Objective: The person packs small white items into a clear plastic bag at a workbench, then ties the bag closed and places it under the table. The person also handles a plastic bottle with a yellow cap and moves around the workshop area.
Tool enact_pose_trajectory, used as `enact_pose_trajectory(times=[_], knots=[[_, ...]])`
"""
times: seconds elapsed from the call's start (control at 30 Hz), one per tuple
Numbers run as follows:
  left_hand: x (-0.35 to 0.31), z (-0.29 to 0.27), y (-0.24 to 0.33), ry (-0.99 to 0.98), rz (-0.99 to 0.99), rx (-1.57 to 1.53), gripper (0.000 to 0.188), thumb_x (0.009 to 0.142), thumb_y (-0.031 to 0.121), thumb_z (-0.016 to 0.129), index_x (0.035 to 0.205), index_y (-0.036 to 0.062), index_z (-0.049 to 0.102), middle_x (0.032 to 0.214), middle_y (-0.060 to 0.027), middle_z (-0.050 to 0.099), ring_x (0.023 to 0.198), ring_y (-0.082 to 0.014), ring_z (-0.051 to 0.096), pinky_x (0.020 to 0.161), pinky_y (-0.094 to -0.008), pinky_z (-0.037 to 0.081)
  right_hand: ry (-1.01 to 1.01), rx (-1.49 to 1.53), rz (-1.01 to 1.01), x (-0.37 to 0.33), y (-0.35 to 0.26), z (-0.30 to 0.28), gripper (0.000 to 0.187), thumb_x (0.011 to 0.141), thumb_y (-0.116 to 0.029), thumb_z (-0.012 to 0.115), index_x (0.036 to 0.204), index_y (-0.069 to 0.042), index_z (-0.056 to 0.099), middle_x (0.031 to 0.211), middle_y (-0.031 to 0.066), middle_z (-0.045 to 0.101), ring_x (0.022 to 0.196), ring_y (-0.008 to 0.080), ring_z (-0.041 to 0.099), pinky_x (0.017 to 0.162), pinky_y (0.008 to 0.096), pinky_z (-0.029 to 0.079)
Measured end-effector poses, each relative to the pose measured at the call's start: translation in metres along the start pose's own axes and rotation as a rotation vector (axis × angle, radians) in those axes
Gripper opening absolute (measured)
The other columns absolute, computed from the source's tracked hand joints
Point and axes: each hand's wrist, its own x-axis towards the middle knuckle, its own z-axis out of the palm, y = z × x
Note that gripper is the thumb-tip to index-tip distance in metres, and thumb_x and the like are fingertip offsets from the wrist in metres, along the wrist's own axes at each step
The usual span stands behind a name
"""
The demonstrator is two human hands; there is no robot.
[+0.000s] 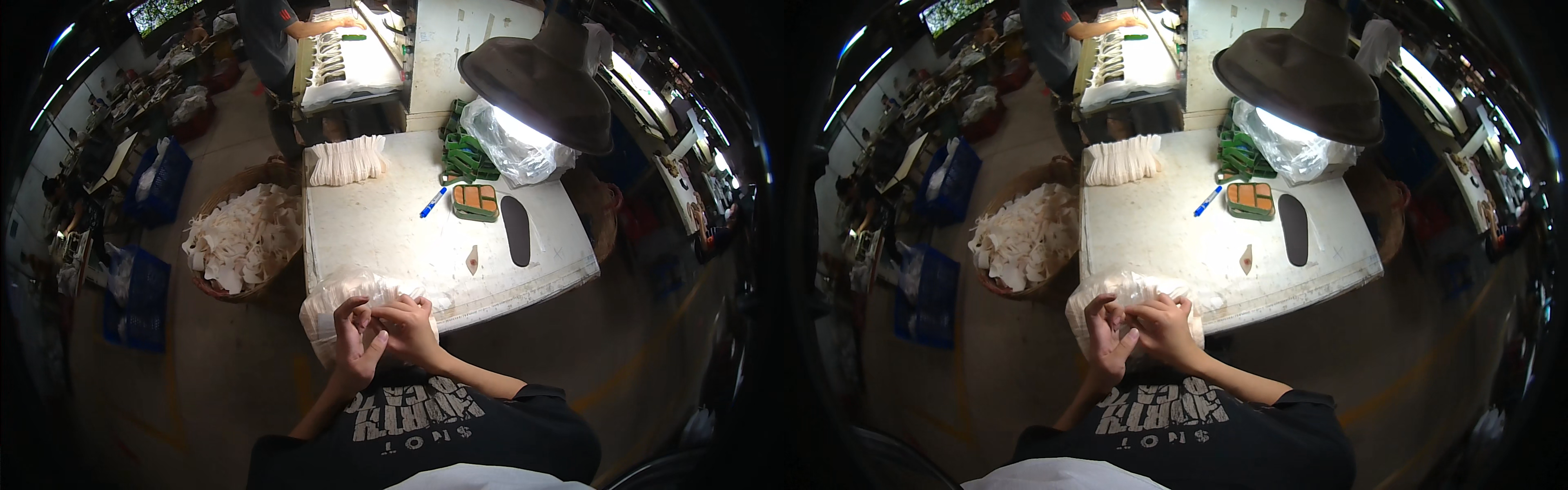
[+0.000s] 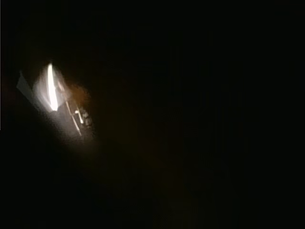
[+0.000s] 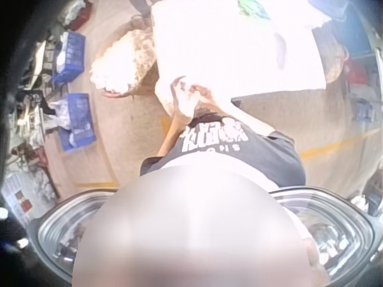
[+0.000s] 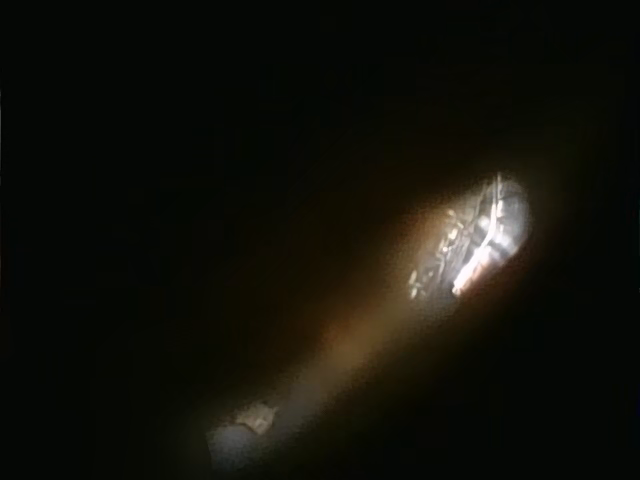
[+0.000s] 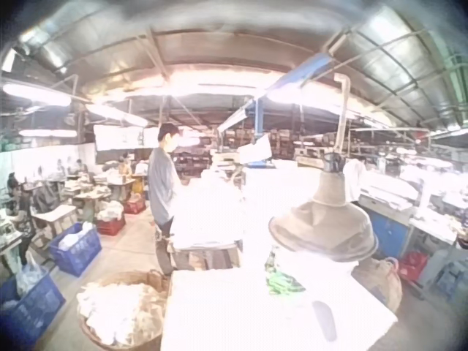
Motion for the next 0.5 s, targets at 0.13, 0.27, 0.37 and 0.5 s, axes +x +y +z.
enact_pose_trajectory(times=[0.13,0.27,0.37,0.5], knots=[[0.003,0.004,0.001,-0.008,0.025,0.174,0.064,0.088,-0.006,0.060,0.146,0.0074,0.038,0.112,-0.0104,0.046,0.103,-0.0229,0.046,0.098,-0.0385,0.039,-0.079,-0.017,-0.132,-0.002,-0.001,-0.004,0.023,0.077,-0.025,0.081,0.097,-0.015,0.076,0.094,-0.0019,0.071,0.101,0.0203,0.060,0.095,0.0503,0.028],[0.021,0.000,0.025,-0.293,-0.051,0.409,0.061,0.083,-0.003,0.062,0.141,0.0085,0.048,0.118,-0.0178,0.051,0.112,-0.0347,0.051,0.103,-0.0453,0.039,-0.186,-0.102,-0.137,-0.005,0.003,-0.010,0.028,0.072,-0.033,0.081,0.094,-0.016,0.077,0.099,0.0018,0.071,0.108,0.0260,0.057,0.100,0.0549,0.027],[0.033,-0.007,0.028,-0.495,0.015,0.614,0.053,0.088,-0.002,0.061,0.139,0.0081,0.053,0.127,-0.0164,0.050,0.115,-0.0291,0.052,0.105,-0.0403,0.042,-0.261,-0.209,-0.068,-0.005,0.009,-0.008,0.019,0.076,-0.030,0.078,0.090,-0.017,0.076,0.096,0.0007,0.071,0.103,0.0250,0.058,0.099,0.0544,0.027],[0.031,-0.017,0.002,-0.322,-0.078,0.327,0.056,0.089,0.002,0.066,0.143,0.0082,0.050,0.137,-0.0169,0.050,0.131,-0.0373,0.049,0.116,-0.0461,0.035,-0.030,-0.043,0.011,0.001,0.014,0.001,0.008,0.086,-0.025,0.073,0.088,-0.018,0.077,0.094,-0.0040,0.070,0.093,0.0209,0.057,0.094,0.0514,0.028]])
